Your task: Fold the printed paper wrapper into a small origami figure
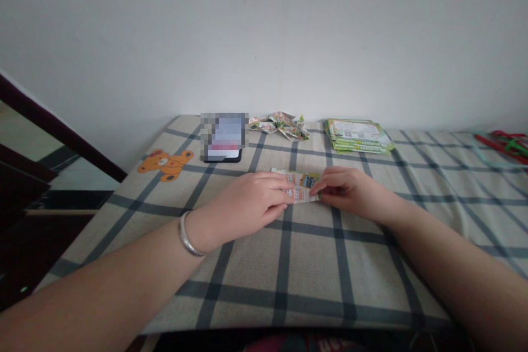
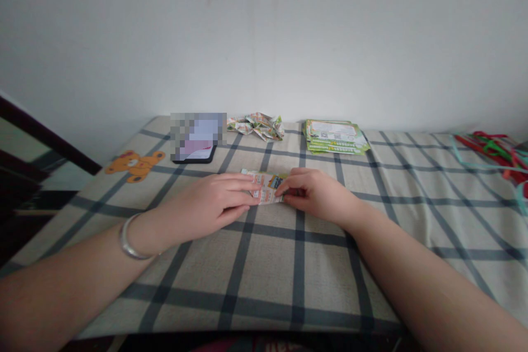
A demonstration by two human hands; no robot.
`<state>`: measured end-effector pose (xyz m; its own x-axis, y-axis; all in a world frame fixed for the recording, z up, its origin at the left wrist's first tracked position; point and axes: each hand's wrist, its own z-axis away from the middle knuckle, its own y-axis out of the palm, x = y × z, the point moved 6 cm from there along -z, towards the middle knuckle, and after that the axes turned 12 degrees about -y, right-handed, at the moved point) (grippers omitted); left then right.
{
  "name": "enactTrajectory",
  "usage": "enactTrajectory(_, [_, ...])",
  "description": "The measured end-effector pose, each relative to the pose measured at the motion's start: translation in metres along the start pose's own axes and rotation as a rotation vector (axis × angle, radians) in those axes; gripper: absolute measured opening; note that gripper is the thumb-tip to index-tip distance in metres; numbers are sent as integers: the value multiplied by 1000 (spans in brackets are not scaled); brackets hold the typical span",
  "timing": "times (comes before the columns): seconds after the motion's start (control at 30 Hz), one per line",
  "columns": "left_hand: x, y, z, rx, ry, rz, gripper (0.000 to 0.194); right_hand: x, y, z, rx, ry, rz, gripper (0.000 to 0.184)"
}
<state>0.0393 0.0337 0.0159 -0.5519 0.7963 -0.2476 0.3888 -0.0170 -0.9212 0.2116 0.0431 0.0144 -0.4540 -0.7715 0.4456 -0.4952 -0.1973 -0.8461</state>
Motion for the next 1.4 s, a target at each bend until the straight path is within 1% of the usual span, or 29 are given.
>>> enactTrajectory(0.2, [1, -1, 1, -3, -28, -49, 22, 7, -5, -3, -106, -70, 153, 10])
enactTrajectory(0.27, [2, 0, 2, -6, -40, -63, 22, 11, -5, -5, -127, -101, 161, 8])
enactTrajectory(0.37, [2, 1, 2, 1, -29, -66, 23, 16, -2, -9, -124, -122, 135, 9])
enactTrajectory(0.43, [0, 1, 2, 3, -11, -69, 24, 16, 1, -10, -117, -89, 140, 10])
enactTrajectory(0.53, [-1, 1, 2, 9, -1, -77, 24, 11, 4, -10, -120, -1, 173, 9])
enactTrajectory(0.67, [-1, 2, 2, 27, 0, -67, 24, 6, 5, -9, -172, 63, 171, 8])
enactTrajectory(0.97, [-3, 4, -1, 73, -30, -62, 22, 4, 9, -15, -212, 107, 219, 9])
enactTrajectory(1.13, [-5, 4, 1, 67, -27, -93, 20, -2, 8, -11, -245, 141, 138, 1])
enactTrajectory(1.17, [-4, 4, 1, 70, -26, -93, 21, -4, 8, -10, -249, 146, 116, 3])
enactTrajectory(1.23, [-3, 4, 1, 81, -22, -85, 21, -6, 7, -6, -237, 137, 100, 5])
enactTrajectory(1.4, [-2, 3, 2, 78, 1, -87, 23, -4, 4, -3, -145, 39, 131, 3])
